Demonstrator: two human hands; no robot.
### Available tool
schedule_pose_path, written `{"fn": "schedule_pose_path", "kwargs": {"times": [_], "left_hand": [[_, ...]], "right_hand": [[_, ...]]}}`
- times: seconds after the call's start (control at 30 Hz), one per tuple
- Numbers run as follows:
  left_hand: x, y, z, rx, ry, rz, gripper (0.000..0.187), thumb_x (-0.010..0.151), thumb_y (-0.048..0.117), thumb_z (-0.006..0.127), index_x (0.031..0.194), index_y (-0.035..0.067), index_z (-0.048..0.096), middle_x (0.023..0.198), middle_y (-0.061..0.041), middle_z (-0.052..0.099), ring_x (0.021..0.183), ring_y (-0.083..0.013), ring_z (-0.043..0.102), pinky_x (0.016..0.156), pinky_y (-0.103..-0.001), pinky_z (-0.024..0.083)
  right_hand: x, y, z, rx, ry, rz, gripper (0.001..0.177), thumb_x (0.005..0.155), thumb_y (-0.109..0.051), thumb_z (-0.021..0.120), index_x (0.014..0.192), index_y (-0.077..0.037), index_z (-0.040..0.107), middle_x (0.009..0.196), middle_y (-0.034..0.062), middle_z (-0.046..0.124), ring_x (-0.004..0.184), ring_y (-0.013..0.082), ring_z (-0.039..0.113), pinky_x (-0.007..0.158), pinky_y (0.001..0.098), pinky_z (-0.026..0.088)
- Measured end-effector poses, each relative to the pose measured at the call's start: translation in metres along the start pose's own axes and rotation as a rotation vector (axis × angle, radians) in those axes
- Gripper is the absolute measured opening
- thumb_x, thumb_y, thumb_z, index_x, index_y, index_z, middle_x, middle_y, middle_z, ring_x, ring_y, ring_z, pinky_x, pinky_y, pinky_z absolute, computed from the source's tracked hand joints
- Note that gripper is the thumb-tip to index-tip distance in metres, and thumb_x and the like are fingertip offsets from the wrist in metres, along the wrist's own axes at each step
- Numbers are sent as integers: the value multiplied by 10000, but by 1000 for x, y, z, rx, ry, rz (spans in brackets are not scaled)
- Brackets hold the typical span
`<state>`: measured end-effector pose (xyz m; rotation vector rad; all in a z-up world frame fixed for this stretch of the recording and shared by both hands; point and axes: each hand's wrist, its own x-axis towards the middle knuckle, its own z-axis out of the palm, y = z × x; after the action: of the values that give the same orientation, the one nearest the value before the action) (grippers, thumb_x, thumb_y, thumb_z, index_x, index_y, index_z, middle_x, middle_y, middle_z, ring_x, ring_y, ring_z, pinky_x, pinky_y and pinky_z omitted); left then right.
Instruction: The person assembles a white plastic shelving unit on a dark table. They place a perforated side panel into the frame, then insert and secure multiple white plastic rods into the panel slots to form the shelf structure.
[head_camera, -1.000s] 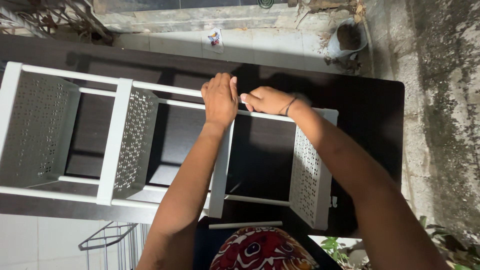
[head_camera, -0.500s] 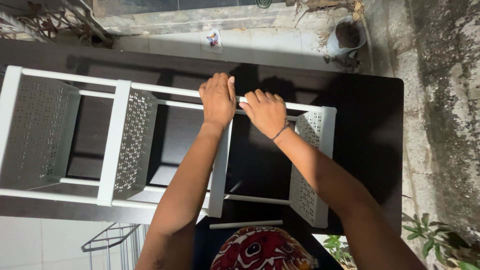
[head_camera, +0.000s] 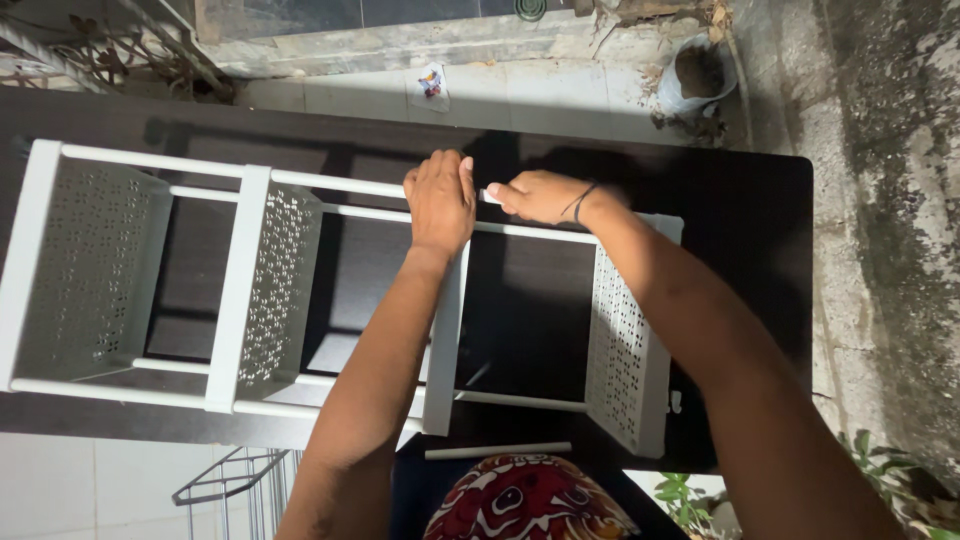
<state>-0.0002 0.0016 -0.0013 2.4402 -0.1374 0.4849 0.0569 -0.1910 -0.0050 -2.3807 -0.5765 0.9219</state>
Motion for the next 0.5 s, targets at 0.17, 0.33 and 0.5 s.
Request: {"fn": "schedule_pose_path", "kwargs": {"times": [0.17, 0.33, 0.5], "left_hand": [[-1, 1, 0, 1, 6, -1, 225, 1087, 247, 484, 996, 83, 609, 962, -104, 621, 973, -326, 601, 980, -502, 389], [0, 2, -1, -12, 14, -19, 233, 1087, 252, 483, 993, 85, 615, 970, -101, 629, 976, -325, 602, 969, -498, 389], [0, 4, -2, -5, 9, -24, 244, 1088, 257, 486, 985, 78, 615, 966, -105, 629, 973, -328, 603, 970, -499, 388]], "right_hand": [[9, -1, -5, 189, -156, 227, 676, 966, -676, 368, 1030, -75, 672, 890, 28, 670, 785, 186, 626, 687, 390, 567], [-2, 0, -4, 181, -28, 25, 700, 1059, -613, 402, 943, 22, 674, 794, 78, 647, 707, 201, 571, 699, 353, 507], [-28, -15, -11, 192, 127, -131, 476, 1042, -455, 513, 1002, -31, 724, 791, 99, 670, 723, 196, 626, 708, 338, 517]]}}
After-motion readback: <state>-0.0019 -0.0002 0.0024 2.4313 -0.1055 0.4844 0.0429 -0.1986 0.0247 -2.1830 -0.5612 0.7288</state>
